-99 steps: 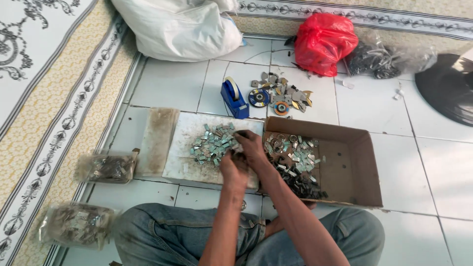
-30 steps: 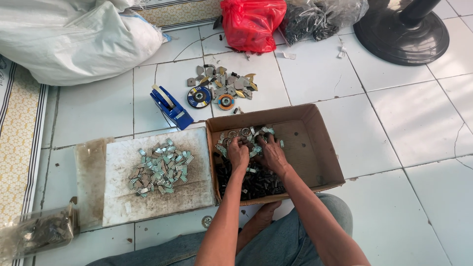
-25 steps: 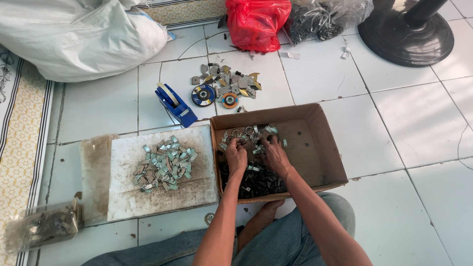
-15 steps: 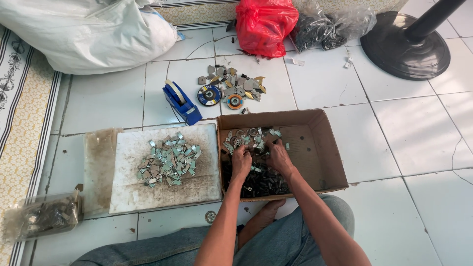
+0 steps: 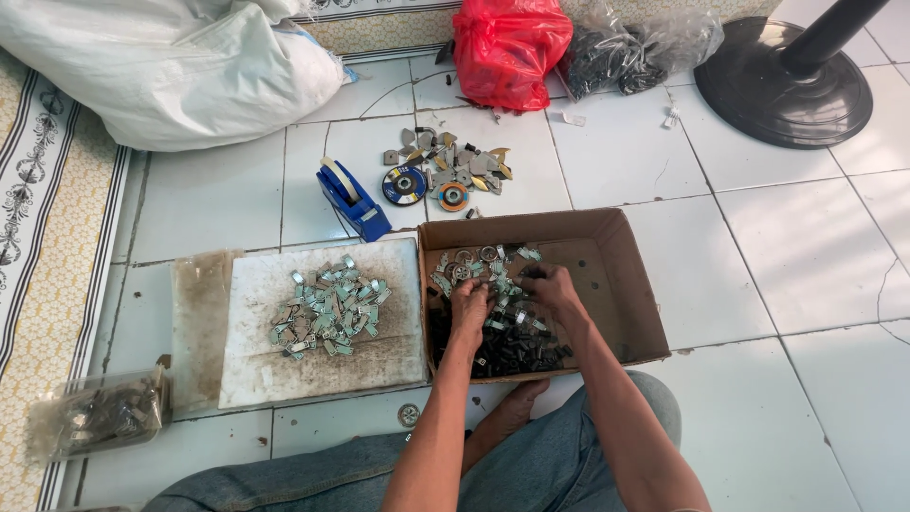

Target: Sorting small metal components from a box into different piles and bags on the floor

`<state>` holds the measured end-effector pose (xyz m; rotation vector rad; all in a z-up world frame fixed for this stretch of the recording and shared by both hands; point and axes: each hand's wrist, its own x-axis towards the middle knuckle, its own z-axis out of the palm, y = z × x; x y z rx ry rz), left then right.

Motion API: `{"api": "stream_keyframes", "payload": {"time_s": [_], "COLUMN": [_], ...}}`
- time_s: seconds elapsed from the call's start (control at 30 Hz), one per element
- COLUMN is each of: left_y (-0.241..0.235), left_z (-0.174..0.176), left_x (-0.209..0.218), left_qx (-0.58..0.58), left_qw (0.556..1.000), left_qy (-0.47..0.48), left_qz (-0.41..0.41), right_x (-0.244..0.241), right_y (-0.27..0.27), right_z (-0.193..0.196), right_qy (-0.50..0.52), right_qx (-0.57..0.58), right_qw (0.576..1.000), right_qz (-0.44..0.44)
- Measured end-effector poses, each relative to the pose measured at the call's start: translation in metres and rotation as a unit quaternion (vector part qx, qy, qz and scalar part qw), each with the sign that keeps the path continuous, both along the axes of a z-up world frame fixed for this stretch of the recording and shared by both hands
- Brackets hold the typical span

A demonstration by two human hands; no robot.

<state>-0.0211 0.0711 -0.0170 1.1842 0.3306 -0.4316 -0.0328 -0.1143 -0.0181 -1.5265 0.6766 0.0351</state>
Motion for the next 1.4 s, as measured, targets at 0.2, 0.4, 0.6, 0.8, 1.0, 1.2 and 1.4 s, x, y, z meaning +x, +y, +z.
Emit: {"api": "stream_keyframes", "payload": {"time_s": [0.2,0.4,0.6,0.8,1.0,1.2,1.4], "left_y": [-0.045,-0.043,-0.031,-0.03,0.005,0.119,0.227], "left_z": [-0.032,-0.028,0.002,-0.004,0.026,0.142,0.124], "left_x": [0.007,0.007,-0.001,-0.003,-0.016,-0.049,-0.038], "left_qx": [-0.168,-0.182,-0.113,-0.112,-0.021,0.165,0.362], "left_qw": [0.982,0.98,0.991,0.99,0.99,0.945,0.874], "left_qy": [0.089,0.076,0.046,0.044,-0.101,-0.148,-0.216], "left_qz": [0.017,0.03,0.046,0.069,0.099,0.241,0.242], "right_x": [-0.012,-0.018,-0.019,-0.019,-0.02,-0.004,-0.004], "right_y": [0.031,0.025,0.026,0.03,0.075,0.208,0.311], "right_z": [0.079,0.082,0.08,0.082,0.117,0.141,0.16], "right_qy": [-0.03,-0.07,-0.079,-0.077,-0.084,-0.095,-0.148], "right_qx": [0.161,0.159,0.197,0.205,0.184,0.137,0.024], "right_qw": [0.986,0.984,0.976,0.975,0.979,0.986,0.976], "right_qz": [-0.029,-0.047,-0.044,-0.035,-0.037,0.028,0.156]}}
